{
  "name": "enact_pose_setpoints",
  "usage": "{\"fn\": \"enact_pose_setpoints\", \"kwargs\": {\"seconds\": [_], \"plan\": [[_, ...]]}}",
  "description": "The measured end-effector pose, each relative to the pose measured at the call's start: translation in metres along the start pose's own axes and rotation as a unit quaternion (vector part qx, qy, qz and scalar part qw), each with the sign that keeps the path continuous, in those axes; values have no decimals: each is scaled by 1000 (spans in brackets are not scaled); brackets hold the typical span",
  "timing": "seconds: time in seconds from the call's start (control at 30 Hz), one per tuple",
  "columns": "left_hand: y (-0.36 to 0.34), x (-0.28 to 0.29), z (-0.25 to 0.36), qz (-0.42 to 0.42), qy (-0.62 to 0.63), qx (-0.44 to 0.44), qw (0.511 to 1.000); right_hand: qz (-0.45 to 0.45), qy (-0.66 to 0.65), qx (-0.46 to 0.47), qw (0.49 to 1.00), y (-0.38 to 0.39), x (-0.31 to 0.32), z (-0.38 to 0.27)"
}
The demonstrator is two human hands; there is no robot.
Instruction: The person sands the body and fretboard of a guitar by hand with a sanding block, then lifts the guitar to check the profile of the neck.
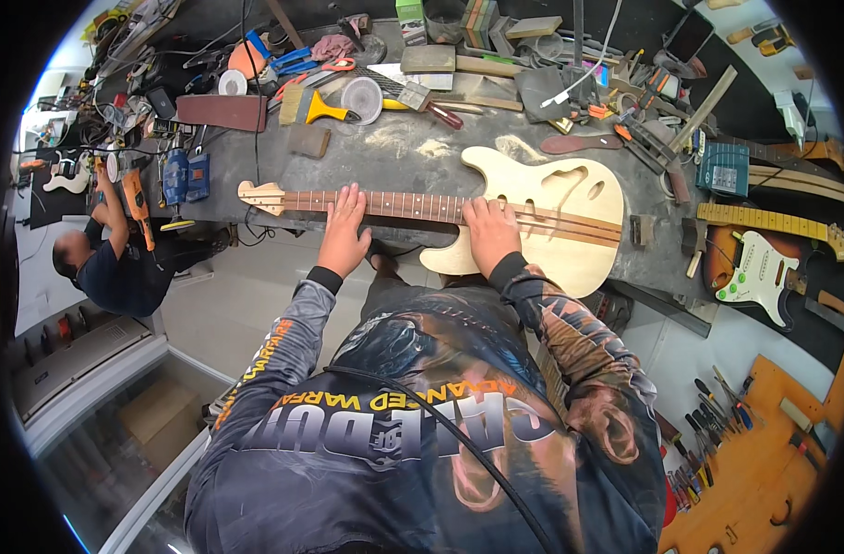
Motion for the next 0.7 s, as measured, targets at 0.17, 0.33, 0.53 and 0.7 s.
{"fn": "enact_pose_setpoints", "kwargs": {"seconds": [0.17,0.33,0.53,0.7], "plan": [[1,1,2,9,4,5,1000,9,-21,-1,1000,-1,4,4],[5,5,6,14,-16,-3,1000,32,-3,8,999,3,4,0],[10,12,-17,11,-69,-29,997,-2,-45,-26,999,-3,6,6],[18,22,-22,109,-29,107,988,-14,-93,-23,995,14,-5,-6]]}}
Point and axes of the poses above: each hand's wrist, its own y-axis away from the middle knuckle, its own x-axis out of the back of the hand, z = x × y, the point moved 10 cm from there along -y, towards the middle knuckle, and after that the axes turned 5 degrees about x, right-handed, at the moved point
